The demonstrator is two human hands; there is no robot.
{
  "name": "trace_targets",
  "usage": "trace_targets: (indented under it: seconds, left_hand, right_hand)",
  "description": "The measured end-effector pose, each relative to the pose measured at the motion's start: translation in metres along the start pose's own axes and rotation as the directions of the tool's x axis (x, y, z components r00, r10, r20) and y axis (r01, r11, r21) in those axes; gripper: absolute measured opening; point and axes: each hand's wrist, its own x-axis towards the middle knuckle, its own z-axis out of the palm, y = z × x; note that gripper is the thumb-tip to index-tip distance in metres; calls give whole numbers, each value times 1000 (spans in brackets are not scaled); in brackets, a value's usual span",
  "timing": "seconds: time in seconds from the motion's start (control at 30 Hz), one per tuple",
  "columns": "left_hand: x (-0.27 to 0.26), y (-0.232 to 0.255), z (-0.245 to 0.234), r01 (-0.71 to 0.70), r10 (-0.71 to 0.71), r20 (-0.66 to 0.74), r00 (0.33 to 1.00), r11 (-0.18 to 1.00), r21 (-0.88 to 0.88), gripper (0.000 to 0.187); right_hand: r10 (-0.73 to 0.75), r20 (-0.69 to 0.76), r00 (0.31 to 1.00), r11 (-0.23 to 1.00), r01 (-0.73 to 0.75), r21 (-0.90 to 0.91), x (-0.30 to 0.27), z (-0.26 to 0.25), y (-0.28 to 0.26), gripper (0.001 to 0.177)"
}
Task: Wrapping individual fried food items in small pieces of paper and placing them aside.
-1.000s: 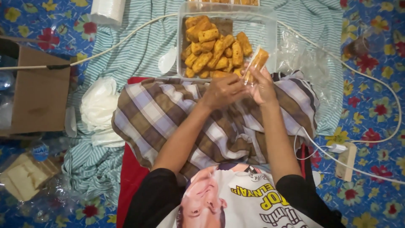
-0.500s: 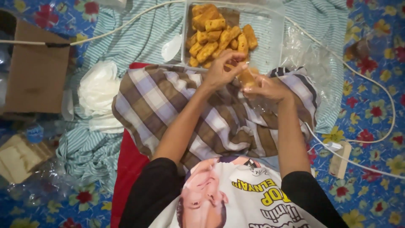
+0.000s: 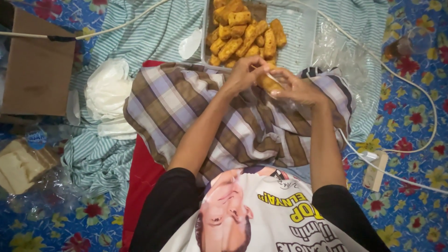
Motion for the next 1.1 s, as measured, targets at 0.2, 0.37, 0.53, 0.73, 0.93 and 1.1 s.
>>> trace_targets:
  seconds: [0.2,0.37,0.53,0.73,0.93,1.1]
  left_hand:
    - [5,-7,0,32,-30,-133,991,999,11,7]
    - [4,-6,-1,58,-62,-168,984,998,-25,11]
    - [4,-9,-1,79,-82,-177,981,997,-23,16]
    - [9,-20,2,86,-83,-197,977,996,6,24]
    - [11,-17,4,140,-135,-227,965,990,7,25]
    - [11,-13,5,183,-164,-262,951,982,51,24]
  right_hand:
    - [-101,-177,979,988,119,98,1,-13,58,45]
    - [-40,-241,970,982,83,169,0,-16,64,22]
    - [-79,-247,966,980,121,160,-2,-13,66,15]
    - [-126,-231,965,983,153,104,-8,-10,55,23]
    - [13,-329,944,912,123,391,-10,2,42,24]
    - [107,-352,930,811,123,572,-9,17,33,23]
